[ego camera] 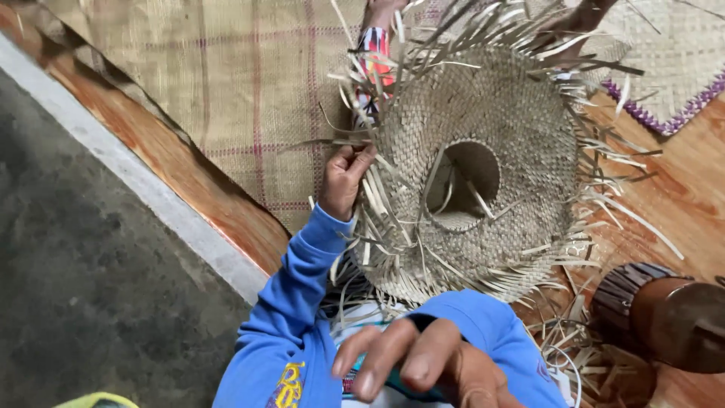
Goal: Weaving a traditional hat using dried straw or palm strips.
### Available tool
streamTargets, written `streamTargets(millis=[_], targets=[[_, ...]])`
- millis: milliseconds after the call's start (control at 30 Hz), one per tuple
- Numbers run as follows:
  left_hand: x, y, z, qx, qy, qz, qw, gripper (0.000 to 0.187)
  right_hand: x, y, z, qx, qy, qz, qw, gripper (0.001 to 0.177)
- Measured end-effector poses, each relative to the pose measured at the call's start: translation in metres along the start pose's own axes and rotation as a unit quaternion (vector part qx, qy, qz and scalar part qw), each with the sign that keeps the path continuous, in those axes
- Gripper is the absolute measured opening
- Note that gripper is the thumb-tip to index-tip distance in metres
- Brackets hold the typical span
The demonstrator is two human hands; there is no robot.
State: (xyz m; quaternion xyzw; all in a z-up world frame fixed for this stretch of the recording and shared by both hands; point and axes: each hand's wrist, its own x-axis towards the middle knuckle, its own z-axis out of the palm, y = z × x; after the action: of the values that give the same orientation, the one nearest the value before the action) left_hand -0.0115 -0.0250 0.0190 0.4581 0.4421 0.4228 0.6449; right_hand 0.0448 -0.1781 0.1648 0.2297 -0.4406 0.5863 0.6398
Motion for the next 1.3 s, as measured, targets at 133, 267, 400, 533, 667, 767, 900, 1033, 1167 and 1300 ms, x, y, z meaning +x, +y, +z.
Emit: streamTargets(millis=[133, 267, 400, 533, 667, 767, 900, 1033, 1167, 1300], targets=[[0.001, -0.016, -0.005, 0.021, 0.031, 0.005, 0.999, 0.014, -0.007, -0.027, 0.027, -0.121, 0.126, -0.022, 0.984, 0.025], [0.003, -0.036, -0.023, -0.063, -0.051, 0.044, 0.996, 0.018, 0.005, -0.029, 0.041, -0.244, 0.249, -0.037, 0.936, 0.018], [0.004, -0.038, -0.024, -0.065, -0.048, 0.049, 0.996, 0.018, 0.009, -0.029, 0.029, -0.159, 0.183, -0.027, 0.97, 0.028], [0.007, -0.038, -0.025, -0.066, -0.043, 0.039, 0.996, 0.018, 0.017, -0.024, 0.025, -0.118, 0.234, 0.009, 0.965, 0.019], [0.006, -0.039, -0.025, -0.065, -0.036, 0.077, 0.994, 0.009, 0.005, -0.017, 0.012, -0.068, 0.145, 0.015, 0.987, 0.018], [0.006, -0.037, -0.023, -0.061, -0.02, 0.084, 0.994, 0.011, 0.0, -0.013, 0.004, -0.04, 0.059, -0.002, 0.997, 0.017], [0.009, -0.031, -0.021, -0.011, 0.014, 0.057, 0.998, 0.015, 0.012, -0.028, 0.014, -0.17, 0.151, -0.017, 0.974, 0.023], [0.018, -0.035, -0.021, -0.045, 0.007, 0.063, 0.997, 0.009, 0.015, -0.05, -0.048, -0.42, 0.266, -0.066, 0.865, 0.015], [0.027, -0.039, -0.021, -0.091, -0.009, 0.041, 0.995, 0.014, 0.005, -0.07, -0.137, -0.492, 0.266, -0.042, 0.828, 0.011], [0.035, -0.047, -0.014, 0.116, 0.051, 0.026, 0.992, 0.02, -0.031, -0.056, -0.199, -0.625, 0.282, 0.058, 0.725, 0.011]])
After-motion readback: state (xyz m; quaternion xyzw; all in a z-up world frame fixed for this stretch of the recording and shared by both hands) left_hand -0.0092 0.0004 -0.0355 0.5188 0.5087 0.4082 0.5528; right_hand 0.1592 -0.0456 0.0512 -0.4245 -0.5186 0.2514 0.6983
